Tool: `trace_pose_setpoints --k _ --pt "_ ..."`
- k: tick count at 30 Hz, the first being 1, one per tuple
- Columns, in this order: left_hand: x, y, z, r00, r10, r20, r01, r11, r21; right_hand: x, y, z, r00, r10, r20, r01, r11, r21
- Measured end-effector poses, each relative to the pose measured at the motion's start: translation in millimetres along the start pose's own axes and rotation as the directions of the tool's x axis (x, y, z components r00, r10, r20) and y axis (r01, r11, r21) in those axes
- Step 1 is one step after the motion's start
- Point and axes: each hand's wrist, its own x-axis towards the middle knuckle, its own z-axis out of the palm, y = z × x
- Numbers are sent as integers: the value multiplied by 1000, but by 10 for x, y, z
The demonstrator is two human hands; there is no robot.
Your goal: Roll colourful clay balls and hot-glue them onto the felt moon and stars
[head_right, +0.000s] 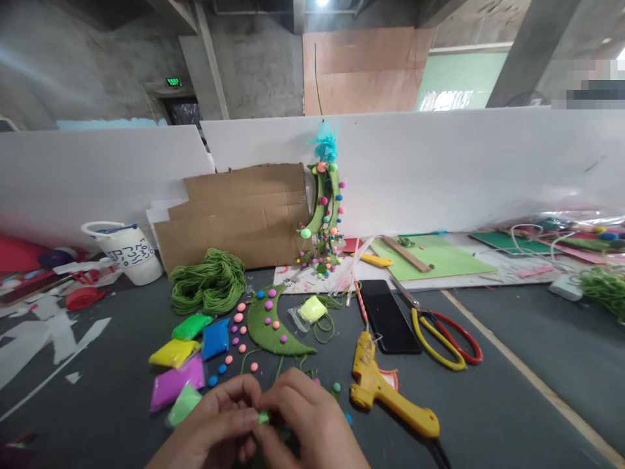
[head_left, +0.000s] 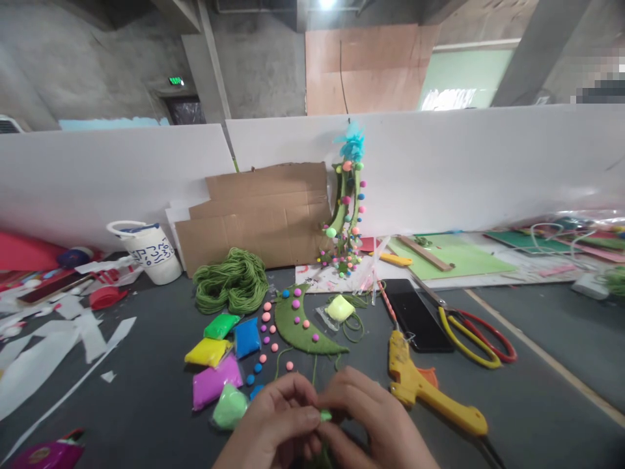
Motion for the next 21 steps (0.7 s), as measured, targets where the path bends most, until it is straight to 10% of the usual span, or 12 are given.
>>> trace_pose_setpoints --k 21 --pt "-17 -39 47 1000 -15 16 14 998 59 -23 20 7 984 179 -12 -180 982 -54"
